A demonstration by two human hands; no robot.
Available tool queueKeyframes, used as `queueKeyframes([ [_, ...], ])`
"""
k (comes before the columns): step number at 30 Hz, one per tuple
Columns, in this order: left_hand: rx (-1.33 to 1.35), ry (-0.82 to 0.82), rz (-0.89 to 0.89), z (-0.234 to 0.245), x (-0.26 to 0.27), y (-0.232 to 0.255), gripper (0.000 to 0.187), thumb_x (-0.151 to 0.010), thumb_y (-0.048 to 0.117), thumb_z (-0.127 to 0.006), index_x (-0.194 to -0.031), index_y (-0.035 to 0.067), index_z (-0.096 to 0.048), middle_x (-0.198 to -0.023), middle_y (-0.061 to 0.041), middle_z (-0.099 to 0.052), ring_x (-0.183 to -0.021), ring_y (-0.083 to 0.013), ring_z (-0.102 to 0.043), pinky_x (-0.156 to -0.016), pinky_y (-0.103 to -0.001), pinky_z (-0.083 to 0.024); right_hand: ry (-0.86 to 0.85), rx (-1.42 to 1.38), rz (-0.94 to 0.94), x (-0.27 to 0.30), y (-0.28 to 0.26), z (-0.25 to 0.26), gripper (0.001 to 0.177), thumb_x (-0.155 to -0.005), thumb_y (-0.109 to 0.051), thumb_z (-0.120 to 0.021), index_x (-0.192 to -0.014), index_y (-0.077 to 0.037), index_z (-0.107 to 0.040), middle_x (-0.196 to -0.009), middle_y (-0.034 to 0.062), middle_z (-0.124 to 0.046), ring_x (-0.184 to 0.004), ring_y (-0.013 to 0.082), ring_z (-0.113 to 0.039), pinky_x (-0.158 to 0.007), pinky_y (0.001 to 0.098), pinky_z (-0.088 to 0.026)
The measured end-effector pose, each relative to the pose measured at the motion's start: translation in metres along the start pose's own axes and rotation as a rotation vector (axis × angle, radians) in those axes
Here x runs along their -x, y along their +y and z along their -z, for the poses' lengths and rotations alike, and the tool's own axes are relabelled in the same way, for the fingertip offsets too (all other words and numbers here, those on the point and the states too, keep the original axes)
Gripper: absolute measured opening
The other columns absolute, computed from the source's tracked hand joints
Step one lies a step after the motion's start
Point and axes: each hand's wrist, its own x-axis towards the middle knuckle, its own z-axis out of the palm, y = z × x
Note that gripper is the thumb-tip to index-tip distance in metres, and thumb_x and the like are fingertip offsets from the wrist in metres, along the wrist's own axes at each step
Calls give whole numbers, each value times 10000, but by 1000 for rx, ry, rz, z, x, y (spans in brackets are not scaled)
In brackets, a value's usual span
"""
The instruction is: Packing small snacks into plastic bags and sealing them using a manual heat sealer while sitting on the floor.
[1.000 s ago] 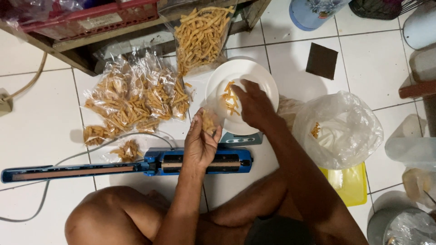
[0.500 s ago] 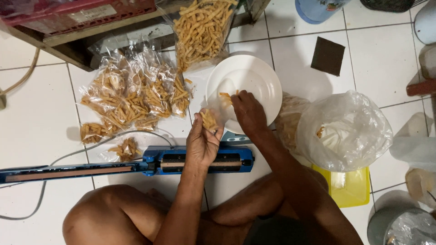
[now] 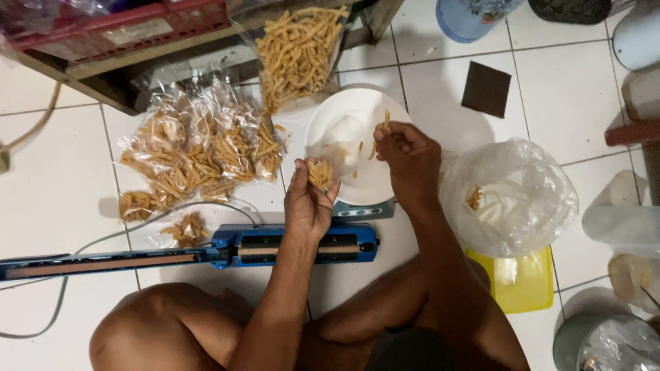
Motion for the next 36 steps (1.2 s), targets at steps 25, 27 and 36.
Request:
queueKeyframes([
  [25,65,-89,127,-22,-7,-55,308,-927,423,-664,-1109,175,-668,-1146,-48,-714,-1047,-215,-689,-911,-394,-582,-308,598,176,36,-43,34,372,-969,-78,-475,-1308,-132,-618,-1096,145,-682,-1090,289,-567,-947,451,-430],
  [27,58,-103,136,-20,-11,-58,321,-928,434,-663,-1123,179,-663,-1168,-45,-706,-1077,-210,-675,-945,-402,-563,-373,623,173,37,-49,35,430,-944,-50,-475,-1355,-114,-583,-1101,183,-671,-1099,323,-571,-949,480,-433],
  [36,11,-92,156,-18,-1,-51,315,-918,423,-687,-1096,165,-668,-1129,-35,-710,-1019,-193,-683,-906,-372,-561,-353,731,370,31,-51,42,211,-962,-9,-614,-1158,-30,-688,-987,203,-700,-904,331,-677,-797,436,-541],
])
